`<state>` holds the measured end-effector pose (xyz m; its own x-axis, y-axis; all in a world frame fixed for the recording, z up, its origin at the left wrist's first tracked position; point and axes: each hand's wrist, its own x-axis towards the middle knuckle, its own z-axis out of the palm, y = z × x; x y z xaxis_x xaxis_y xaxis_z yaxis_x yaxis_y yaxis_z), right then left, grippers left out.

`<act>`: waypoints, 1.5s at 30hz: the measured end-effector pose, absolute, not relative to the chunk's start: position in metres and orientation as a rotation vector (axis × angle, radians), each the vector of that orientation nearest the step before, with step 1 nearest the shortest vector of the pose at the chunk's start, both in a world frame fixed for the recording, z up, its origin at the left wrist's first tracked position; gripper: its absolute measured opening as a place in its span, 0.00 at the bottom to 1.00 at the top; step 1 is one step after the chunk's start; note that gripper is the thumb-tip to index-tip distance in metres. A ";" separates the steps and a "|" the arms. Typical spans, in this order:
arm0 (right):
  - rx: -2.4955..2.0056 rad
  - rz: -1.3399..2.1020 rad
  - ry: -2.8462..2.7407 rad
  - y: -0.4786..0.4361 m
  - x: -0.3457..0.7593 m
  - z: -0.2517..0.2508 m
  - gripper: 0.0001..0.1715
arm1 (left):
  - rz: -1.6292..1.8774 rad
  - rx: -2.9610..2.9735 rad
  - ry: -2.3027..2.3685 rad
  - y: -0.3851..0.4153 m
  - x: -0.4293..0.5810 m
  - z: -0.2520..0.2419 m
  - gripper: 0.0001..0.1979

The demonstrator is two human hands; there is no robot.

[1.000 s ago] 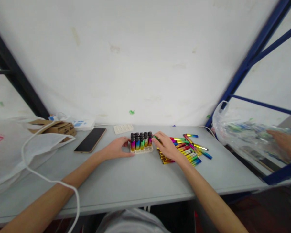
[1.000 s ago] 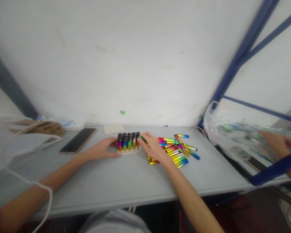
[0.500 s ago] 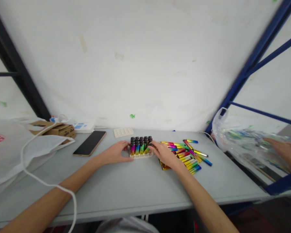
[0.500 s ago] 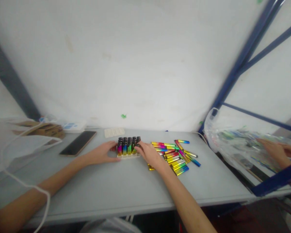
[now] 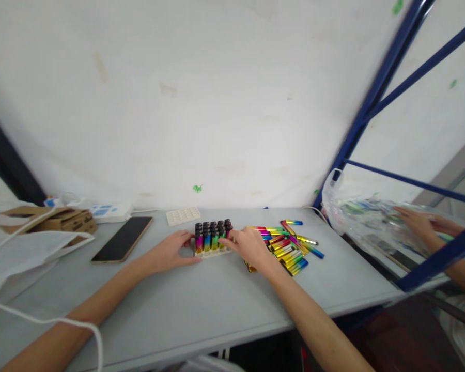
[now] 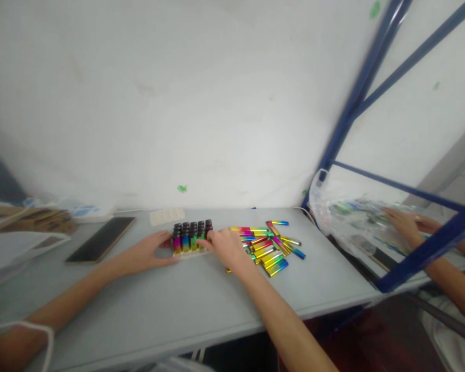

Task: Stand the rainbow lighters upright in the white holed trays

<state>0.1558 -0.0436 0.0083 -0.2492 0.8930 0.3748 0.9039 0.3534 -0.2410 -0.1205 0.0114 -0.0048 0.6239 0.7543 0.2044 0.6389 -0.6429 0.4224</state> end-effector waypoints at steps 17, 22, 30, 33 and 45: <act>-2.050 0.008 -1.775 -0.059 0.384 0.007 0.24 | 0.638 2.490 1.273 0.010 -0.111 -0.013 0.28; -2.020 -0.108 -1.849 -0.036 0.390 -0.025 0.24 | 0.645 2.492 1.250 0.015 -0.116 -0.017 0.26; -2.047 0.026 -1.967 -0.026 0.384 -0.022 0.20 | 0.661 2.531 1.235 0.020 -0.123 -0.025 0.29; -2.013 0.057 -1.993 -0.030 0.382 -0.018 0.20 | 0.679 2.548 1.231 0.019 -0.123 -0.026 0.29; -2.200 0.019 -1.726 0.070 0.353 0.012 0.15 | 0.685 2.495 1.288 0.019 -0.122 -0.028 0.33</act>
